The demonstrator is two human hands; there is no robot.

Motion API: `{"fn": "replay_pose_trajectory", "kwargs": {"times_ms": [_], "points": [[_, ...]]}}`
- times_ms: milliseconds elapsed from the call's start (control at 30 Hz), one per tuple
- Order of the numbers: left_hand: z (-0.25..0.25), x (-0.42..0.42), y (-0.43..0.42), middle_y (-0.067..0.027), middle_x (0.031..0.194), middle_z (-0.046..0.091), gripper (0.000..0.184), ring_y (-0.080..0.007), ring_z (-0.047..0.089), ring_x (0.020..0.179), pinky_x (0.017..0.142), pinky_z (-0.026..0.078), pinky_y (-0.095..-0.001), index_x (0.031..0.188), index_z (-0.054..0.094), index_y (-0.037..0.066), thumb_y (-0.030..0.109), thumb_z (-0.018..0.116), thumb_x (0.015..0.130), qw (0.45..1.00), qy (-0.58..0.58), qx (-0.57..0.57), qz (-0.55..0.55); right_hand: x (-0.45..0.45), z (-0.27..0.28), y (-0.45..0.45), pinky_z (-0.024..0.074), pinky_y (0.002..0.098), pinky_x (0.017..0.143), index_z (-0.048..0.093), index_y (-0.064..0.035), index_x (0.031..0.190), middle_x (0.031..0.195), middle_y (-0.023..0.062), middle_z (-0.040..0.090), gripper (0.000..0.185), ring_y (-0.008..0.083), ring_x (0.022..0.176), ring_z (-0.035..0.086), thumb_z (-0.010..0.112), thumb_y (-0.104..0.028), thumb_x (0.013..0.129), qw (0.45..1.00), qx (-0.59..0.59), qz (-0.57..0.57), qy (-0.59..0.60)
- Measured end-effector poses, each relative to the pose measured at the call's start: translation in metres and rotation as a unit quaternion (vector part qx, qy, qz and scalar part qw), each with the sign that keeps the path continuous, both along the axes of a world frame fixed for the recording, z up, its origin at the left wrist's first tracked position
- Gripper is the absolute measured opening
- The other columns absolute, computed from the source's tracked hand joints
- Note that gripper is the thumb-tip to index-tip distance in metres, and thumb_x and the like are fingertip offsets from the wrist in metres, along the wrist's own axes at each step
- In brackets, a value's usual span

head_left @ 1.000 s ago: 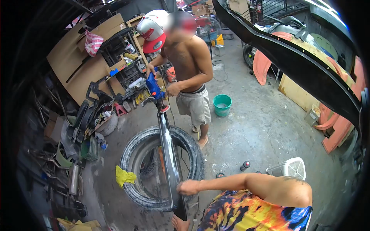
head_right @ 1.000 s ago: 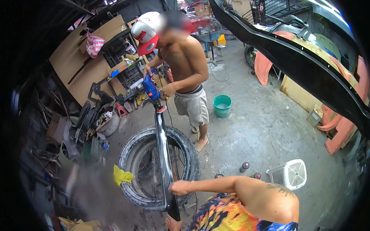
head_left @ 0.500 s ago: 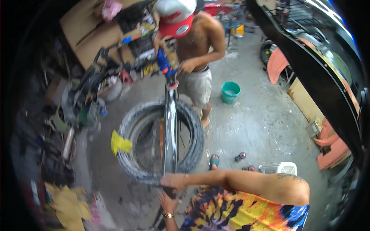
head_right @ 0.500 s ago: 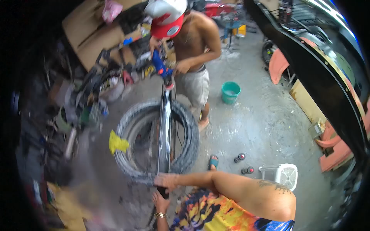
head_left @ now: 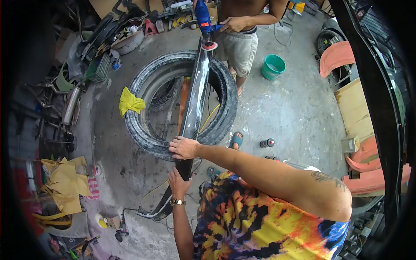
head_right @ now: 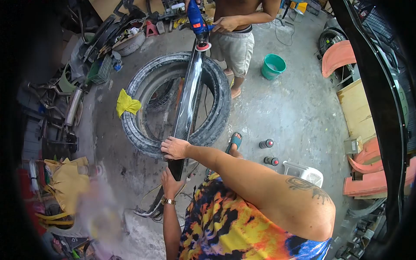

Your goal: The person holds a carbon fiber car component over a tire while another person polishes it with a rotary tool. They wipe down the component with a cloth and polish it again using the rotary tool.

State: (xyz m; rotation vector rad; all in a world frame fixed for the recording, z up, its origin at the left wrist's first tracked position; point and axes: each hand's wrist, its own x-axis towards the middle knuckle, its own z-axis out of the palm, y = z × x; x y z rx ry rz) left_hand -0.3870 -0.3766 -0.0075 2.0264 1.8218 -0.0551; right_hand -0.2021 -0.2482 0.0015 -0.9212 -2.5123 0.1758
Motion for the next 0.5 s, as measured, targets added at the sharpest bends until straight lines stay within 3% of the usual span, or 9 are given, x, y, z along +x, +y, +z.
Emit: {"fn": "replay_pose_trajectory", "kwargs": {"times_ms": [167,500], "points": [[0.0040,0.0046,-0.0009,-0.0213,0.132,0.048,0.106,-0.0396,0.045,0.126,0.106,0.037,-0.0524,0.146,0.030,-0.003,0.031,0.083,0.061,1.000,0.005,-0.003,0.000,0.0012,-0.0052,-0.0033,0.0408,0.0429,0.092,0.052,-0.0106,0.107,0.100,0.0084,0.057,0.036,0.0260,0.098,0.058,0.060,-0.041,0.091,1.000,0.019,-0.020,0.000],[0.0014,0.0024,-0.0035,-0.0206,0.132,0.049,0.102,-0.0386,0.045,0.126,0.106,0.038,-0.0518,0.144,0.034,-0.002,0.030,0.084,0.061,1.000,0.004,0.008,0.004,0.0007,-0.0045,-0.0051,0.0408,0.0399,0.086,0.052,-0.0109,0.108,0.099,0.0069,0.057,0.036,0.0248,0.097,0.059,0.061,-0.041,0.090,0.999,-0.029,-0.026,-0.022]]}}
